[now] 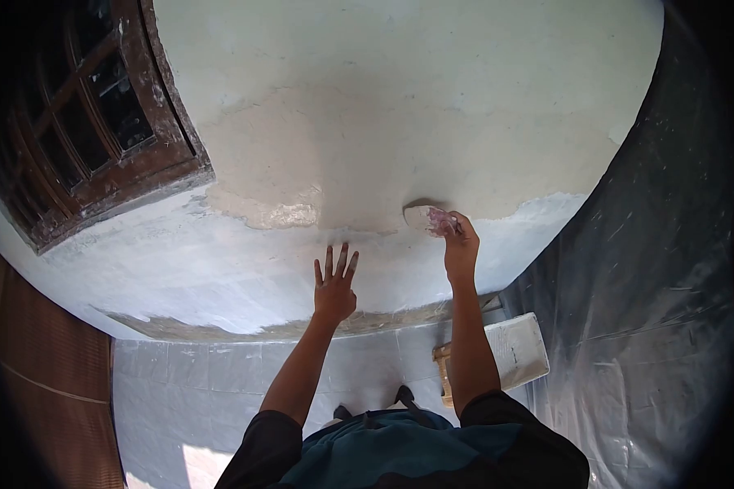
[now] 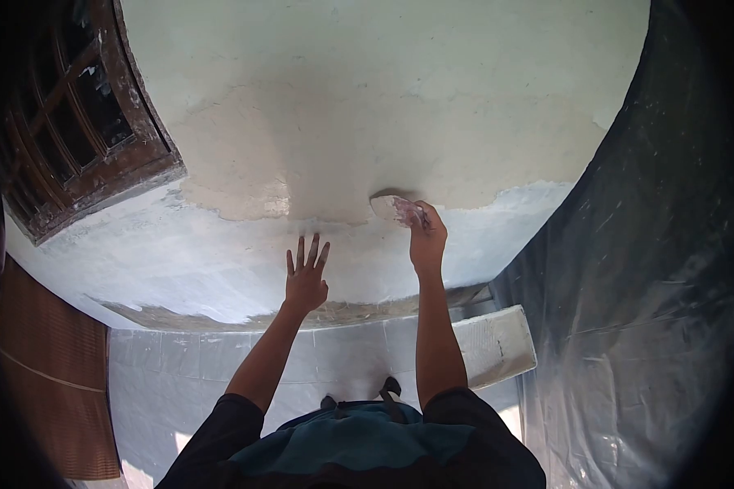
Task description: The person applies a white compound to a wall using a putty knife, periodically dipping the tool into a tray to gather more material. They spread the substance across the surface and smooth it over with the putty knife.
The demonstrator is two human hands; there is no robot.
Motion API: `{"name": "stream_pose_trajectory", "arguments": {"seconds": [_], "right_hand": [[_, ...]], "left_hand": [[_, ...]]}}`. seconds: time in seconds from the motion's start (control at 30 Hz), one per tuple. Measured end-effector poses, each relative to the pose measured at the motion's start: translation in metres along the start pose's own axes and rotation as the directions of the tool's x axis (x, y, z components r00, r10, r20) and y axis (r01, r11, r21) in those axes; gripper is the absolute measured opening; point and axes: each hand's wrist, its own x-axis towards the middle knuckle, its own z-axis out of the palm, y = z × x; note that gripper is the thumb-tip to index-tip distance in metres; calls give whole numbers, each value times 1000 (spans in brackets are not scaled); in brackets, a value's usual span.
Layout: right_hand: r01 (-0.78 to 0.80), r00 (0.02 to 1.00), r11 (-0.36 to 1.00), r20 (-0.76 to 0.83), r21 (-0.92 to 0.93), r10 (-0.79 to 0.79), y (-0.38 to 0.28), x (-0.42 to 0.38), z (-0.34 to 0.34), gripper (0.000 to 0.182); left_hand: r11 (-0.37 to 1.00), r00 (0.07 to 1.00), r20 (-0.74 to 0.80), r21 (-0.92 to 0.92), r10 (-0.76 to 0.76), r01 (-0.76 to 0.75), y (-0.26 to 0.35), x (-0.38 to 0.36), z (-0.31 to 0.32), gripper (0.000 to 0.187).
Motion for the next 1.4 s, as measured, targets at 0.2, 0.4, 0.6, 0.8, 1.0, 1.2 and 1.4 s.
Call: {"name": "stream_pose_trajectory", "arguments": {"seconds": [0.2,0.4,0.6,0.8,1.0,1.2,1.4], "right_hand": [[-13,997,991,79,-136,24,19,1,19,25],[-41,997,993,-58,113,48,4,-6,-1,23],[-119,985,987,-109,107,131,28,1,9,25],[-155,987,976,-14,155,159,21,-12,2,24],[-176,978,955,-69,239,198,28,-5,-10,26],[-231,973,964,6,131,232,32,-1,-3,26],[-226,967,879,-11,419,254,27,-20,-31,16]], "left_hand": [[999,999,33,32,-6,4,2,1,0,88],[989,999,50,148,16,-24,0,3,3,89],[992,998,63,123,-2,-5,3,1,8,90],[997,999,35,70,10,-12,2,0,4,88],[987,997,83,159,7,-20,-1,4,3,90],[987,997,73,158,22,-33,1,2,3,90],[1000,1000,26,17,-5,4,8,0,10,86]]}}
